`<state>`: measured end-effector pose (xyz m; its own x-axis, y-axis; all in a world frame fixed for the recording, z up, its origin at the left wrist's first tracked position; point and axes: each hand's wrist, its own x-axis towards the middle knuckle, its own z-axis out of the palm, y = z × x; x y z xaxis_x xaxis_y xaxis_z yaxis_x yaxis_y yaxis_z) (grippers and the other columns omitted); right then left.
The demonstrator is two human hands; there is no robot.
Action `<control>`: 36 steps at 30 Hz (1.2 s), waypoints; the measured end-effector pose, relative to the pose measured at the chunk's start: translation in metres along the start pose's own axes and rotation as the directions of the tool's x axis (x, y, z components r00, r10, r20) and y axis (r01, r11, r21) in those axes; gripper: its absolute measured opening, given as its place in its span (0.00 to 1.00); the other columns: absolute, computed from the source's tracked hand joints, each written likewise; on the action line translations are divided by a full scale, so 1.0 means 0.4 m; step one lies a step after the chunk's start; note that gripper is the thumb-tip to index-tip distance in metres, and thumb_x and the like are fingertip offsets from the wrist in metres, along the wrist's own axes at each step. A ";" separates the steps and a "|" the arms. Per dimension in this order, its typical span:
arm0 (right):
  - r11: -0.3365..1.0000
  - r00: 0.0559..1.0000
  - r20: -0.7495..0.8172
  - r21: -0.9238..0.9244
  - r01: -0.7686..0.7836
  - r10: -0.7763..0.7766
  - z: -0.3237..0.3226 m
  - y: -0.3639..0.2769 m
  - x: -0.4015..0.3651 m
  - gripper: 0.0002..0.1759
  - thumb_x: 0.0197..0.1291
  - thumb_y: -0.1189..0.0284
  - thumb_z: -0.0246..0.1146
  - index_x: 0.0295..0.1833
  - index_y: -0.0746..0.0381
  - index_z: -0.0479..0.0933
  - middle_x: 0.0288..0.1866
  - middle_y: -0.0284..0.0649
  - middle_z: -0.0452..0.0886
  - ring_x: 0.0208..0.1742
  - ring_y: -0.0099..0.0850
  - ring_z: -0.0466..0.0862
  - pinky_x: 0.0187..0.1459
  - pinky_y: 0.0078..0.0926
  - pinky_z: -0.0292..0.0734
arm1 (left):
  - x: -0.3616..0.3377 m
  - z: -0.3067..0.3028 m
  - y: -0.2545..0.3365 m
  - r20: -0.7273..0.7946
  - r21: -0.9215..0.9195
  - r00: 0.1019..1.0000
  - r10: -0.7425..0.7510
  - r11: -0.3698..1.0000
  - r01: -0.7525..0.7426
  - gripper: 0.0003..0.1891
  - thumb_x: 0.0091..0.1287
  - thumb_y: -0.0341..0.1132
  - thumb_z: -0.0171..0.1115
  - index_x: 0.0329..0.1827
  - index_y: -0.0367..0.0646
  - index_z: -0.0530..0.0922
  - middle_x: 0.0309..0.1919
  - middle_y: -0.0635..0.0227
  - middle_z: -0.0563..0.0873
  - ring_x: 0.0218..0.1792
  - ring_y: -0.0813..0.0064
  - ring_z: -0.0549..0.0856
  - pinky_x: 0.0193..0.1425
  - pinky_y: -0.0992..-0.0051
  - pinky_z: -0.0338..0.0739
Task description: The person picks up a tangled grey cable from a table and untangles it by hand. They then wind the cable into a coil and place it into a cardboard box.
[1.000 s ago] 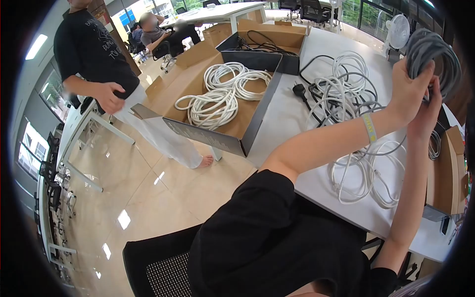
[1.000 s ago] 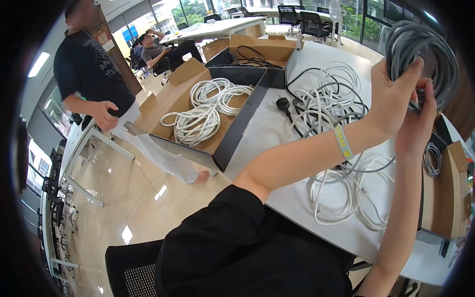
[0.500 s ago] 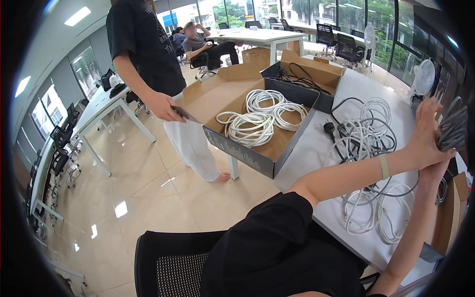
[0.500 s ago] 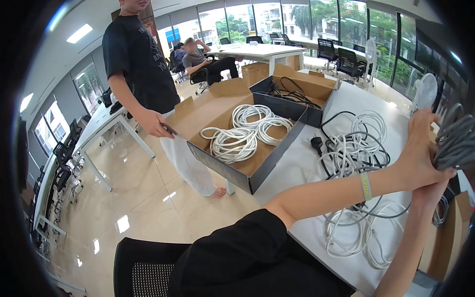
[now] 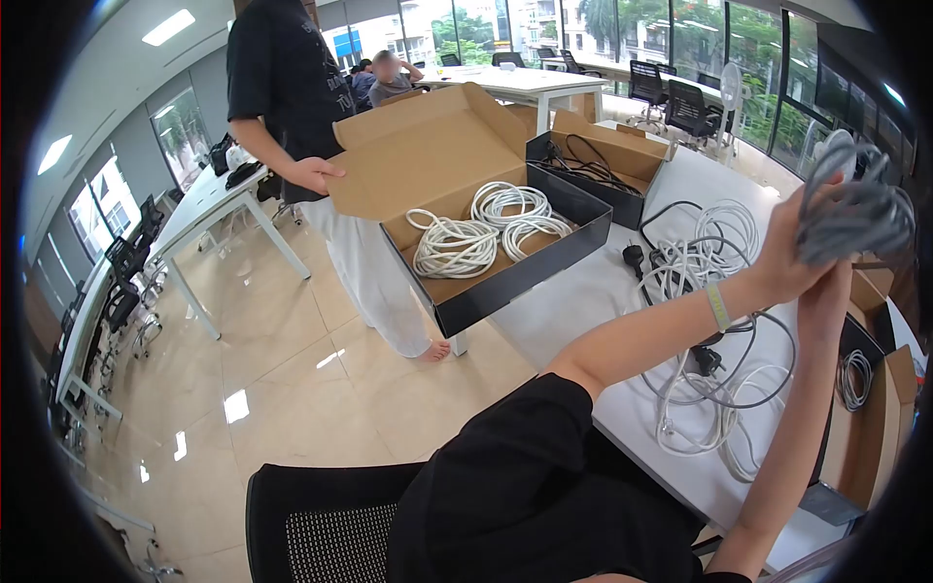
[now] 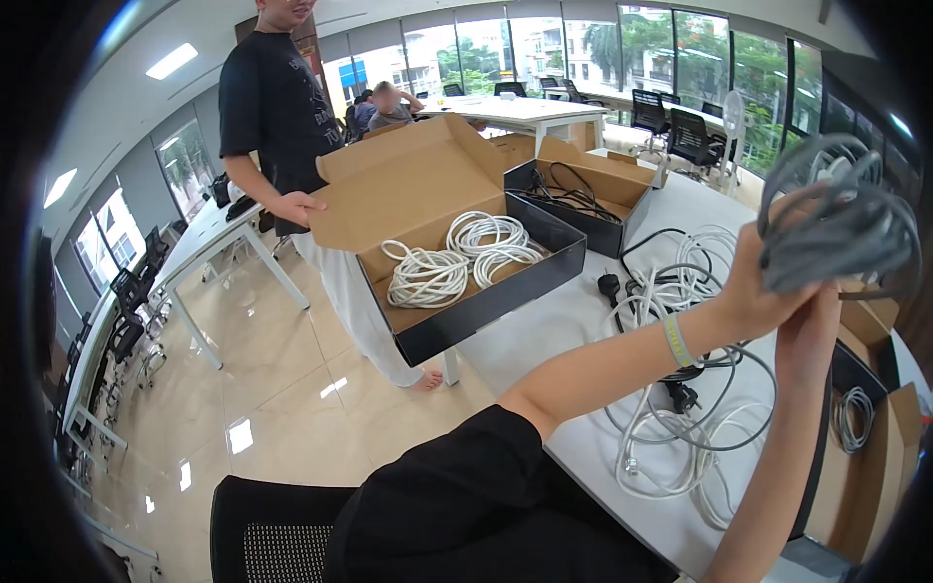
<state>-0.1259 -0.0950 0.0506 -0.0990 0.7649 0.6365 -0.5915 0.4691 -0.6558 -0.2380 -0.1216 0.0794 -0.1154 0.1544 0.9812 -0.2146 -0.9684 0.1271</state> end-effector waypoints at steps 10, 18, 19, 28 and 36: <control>0.728 0.718 0.357 -0.617 -0.299 0.597 -0.027 -0.012 0.007 0.22 0.50 0.72 0.65 0.51 0.65 0.70 0.35 0.35 0.77 0.21 0.19 0.73 0.26 0.15 0.70 | 0.078 -0.114 -0.014 -0.331 -0.043 0.940 -0.081 0.997 0.070 0.06 0.63 0.26 0.52 0.29 0.34 0.74 0.33 0.65 0.81 0.29 0.86 0.72 0.35 0.83 0.67; 0.892 0.818 0.355 -0.159 -0.424 0.453 -0.125 -0.060 0.061 0.17 0.60 0.69 0.56 0.54 0.64 0.67 0.31 0.33 0.74 0.25 0.16 0.73 0.19 0.10 0.66 | 0.115 -0.223 0.026 -0.257 0.368 0.943 0.212 0.924 -0.108 0.03 0.51 0.24 0.55 0.26 0.33 0.76 0.24 0.65 0.79 0.24 0.77 0.74 0.29 0.78 0.66; 0.902 0.837 0.340 -0.105 -0.419 0.428 -0.110 -0.091 0.066 0.20 0.62 0.68 0.55 0.58 0.63 0.65 0.36 0.34 0.75 0.31 0.16 0.75 0.23 0.10 0.69 | 0.114 -0.227 0.034 -0.086 0.565 0.945 0.317 0.796 -0.215 0.04 0.48 0.24 0.57 0.26 0.34 0.76 0.23 0.63 0.78 0.23 0.73 0.74 0.28 0.77 0.67; 0.940 0.931 0.143 -0.121 -0.320 0.335 -0.080 -0.201 0.023 0.25 0.65 0.58 0.52 0.60 0.64 0.65 0.53 0.38 0.75 0.49 0.26 0.77 0.52 0.26 0.73 | 0.017 -0.046 -0.016 0.581 0.547 0.814 0.004 0.738 -0.394 0.11 0.34 0.39 0.65 0.16 0.42 0.75 0.16 0.61 0.78 0.21 0.58 0.79 0.27 0.64 0.73; 0.843 0.997 -0.027 -0.531 -0.081 0.078 -0.050 -0.191 -0.010 0.27 0.60 0.72 0.52 0.66 0.67 0.60 0.53 0.42 0.75 0.47 0.27 0.78 0.52 0.21 0.72 | -0.069 0.029 -0.029 0.659 0.655 0.690 -0.298 0.678 -0.333 0.16 0.42 0.49 0.64 0.15 0.44 0.77 0.13 0.62 0.78 0.19 0.61 0.80 0.25 0.67 0.72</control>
<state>-0.0643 -0.1249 0.0900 -0.1234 0.8110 0.5719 -0.0659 0.5683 -0.8202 -0.2211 -0.1171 0.0525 0.6236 0.2656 0.7352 0.5282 -0.8365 -0.1458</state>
